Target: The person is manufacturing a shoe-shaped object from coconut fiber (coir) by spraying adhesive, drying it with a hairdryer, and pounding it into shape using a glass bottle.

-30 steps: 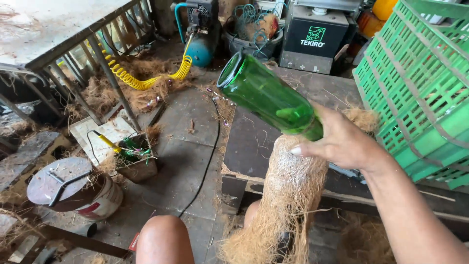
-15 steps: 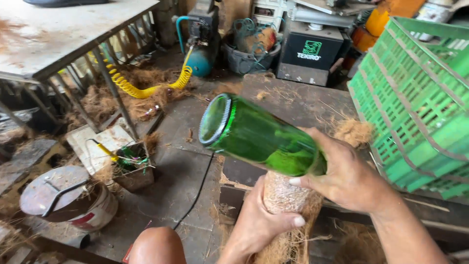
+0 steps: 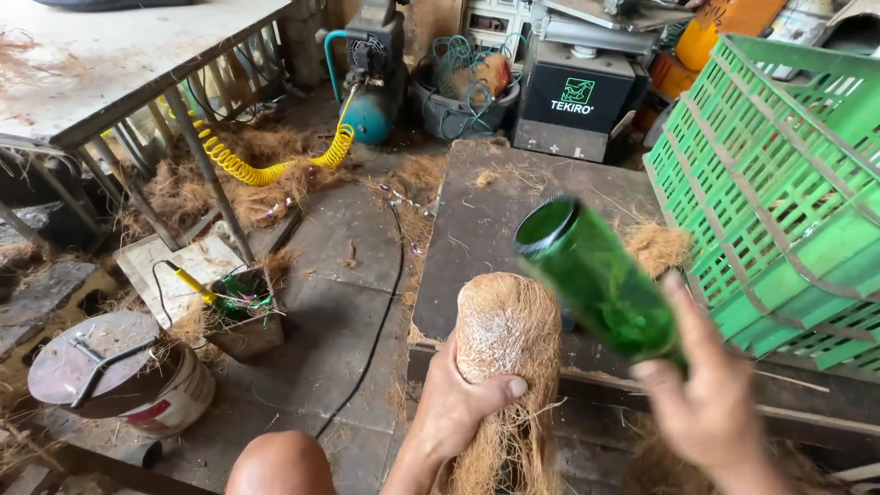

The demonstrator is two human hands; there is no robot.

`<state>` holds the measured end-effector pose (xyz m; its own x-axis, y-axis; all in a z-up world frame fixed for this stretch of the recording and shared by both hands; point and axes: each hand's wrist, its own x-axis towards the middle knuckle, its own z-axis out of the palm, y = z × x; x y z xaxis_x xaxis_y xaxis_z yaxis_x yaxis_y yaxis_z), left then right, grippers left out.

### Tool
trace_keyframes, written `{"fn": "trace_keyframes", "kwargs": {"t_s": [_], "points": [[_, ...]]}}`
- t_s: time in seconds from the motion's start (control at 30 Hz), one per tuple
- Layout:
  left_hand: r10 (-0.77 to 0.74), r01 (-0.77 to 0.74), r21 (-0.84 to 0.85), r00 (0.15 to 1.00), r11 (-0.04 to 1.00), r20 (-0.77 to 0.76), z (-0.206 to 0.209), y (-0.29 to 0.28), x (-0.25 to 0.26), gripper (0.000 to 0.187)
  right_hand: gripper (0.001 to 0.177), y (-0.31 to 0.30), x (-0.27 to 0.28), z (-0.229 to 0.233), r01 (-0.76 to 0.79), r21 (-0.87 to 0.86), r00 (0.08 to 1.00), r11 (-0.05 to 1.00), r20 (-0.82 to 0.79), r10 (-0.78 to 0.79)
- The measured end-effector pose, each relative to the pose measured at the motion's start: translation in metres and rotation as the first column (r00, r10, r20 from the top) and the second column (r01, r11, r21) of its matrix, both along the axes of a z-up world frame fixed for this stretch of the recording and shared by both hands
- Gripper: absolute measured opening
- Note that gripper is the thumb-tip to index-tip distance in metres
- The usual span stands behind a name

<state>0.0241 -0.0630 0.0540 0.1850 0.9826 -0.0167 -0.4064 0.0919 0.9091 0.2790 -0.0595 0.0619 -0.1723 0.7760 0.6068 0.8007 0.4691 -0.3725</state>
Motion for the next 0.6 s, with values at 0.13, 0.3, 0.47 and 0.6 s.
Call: {"fn": "trace_keyframes", "kwargs": {"t_s": [0.13,0.3,0.47,0.6], "points": [[0.002,-0.007,0.055,0.995,0.998,0.102,-0.031,0.004,0.002,0.048,0.077,-0.013,-0.012,-0.055,-0.229,0.106,0.972,0.968,0.072,0.222],[0.014,-0.014,-0.004,0.999,1.000,0.042,-0.032,0.001,-0.005,0.061,0.075,-0.015,-0.012,-0.007,-0.238,-0.217,0.881,0.947,-0.459,0.116],[0.016,-0.017,0.013,0.998,1.000,0.057,-0.029,0.000,-0.002,0.061,0.080,-0.016,-0.006,0.004,-0.206,-0.376,0.936,0.904,-0.346,0.069],[-0.016,0.017,-0.038,1.000,0.999,0.009,-0.020,-0.009,0.003,0.053,0.079,-0.025,-0.007,0.002,-0.274,-0.273,0.878,0.922,-0.463,0.124]]}}
